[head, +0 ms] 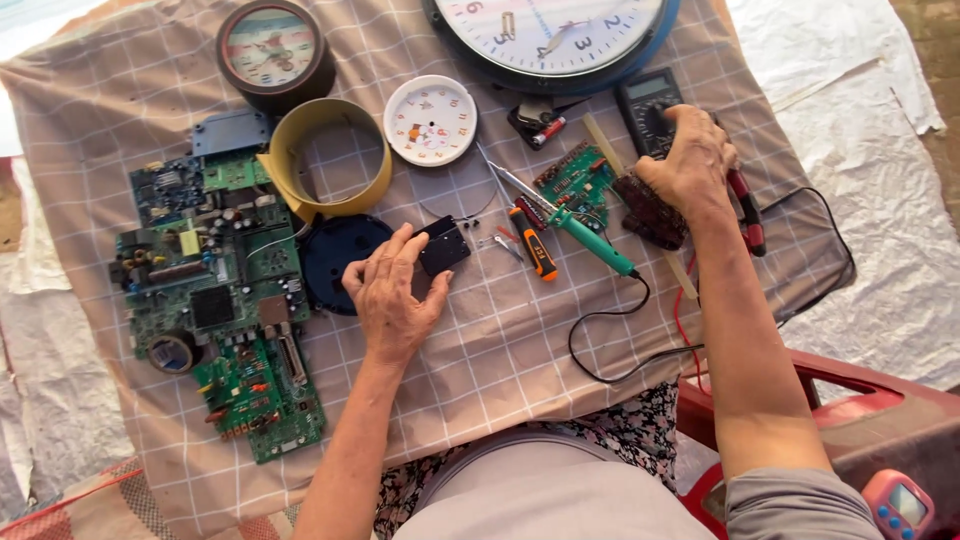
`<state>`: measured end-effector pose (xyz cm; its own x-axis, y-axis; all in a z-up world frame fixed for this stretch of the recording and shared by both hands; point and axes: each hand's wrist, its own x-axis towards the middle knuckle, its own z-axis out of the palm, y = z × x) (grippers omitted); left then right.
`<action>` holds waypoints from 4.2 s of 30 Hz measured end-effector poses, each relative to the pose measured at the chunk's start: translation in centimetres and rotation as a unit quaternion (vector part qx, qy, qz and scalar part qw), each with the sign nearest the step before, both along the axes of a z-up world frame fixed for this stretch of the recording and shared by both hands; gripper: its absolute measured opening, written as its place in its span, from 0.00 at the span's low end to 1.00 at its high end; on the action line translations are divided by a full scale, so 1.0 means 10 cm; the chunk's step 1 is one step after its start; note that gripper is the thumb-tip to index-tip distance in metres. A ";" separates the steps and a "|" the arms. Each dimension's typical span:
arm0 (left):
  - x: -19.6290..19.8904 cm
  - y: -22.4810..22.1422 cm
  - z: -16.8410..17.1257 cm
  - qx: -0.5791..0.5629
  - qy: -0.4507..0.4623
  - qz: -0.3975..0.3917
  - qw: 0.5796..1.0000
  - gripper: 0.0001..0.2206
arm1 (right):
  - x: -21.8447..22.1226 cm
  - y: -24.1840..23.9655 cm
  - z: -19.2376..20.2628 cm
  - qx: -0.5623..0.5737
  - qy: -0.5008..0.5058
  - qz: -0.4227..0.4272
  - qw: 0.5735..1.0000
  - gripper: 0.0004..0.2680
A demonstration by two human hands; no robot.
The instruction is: Soldering electronic components on a circuit board and testing them using a digital multimeter.
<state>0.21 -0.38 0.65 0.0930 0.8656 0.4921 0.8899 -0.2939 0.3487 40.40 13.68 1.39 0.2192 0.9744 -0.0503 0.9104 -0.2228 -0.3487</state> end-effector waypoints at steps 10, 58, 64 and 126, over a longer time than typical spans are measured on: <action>0.01 -0.01 0.00 -0.011 -0.015 -0.002 1.000 0.21 | 0.26 0.28 -0.38 0.127 -0.089 -0.043 0.987 0.09; 0.00 0.02 -0.02 0.039 -0.043 -0.039 0.998 0.21 | 0.19 0.21 -0.82 0.229 -0.153 -0.072 0.959 0.06; -0.04 0.02 -0.07 0.047 -0.049 -0.030 0.997 0.22 | 0.73 -0.64 -0.52 0.317 -0.048 -0.022 0.947 0.06; 0.28 -1.19 0.64 -0.009 -0.331 -0.107 0.937 0.08 | 1.54 -1.44 -0.70 0.227 -0.149 -0.105 0.957 0.05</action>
<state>3.01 -12.28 7.07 -0.0544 0.8705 0.4891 0.3979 -0.4304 0.8102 55.78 -0.76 -5.60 0.3512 0.8143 0.4622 0.9362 -0.2984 -0.1856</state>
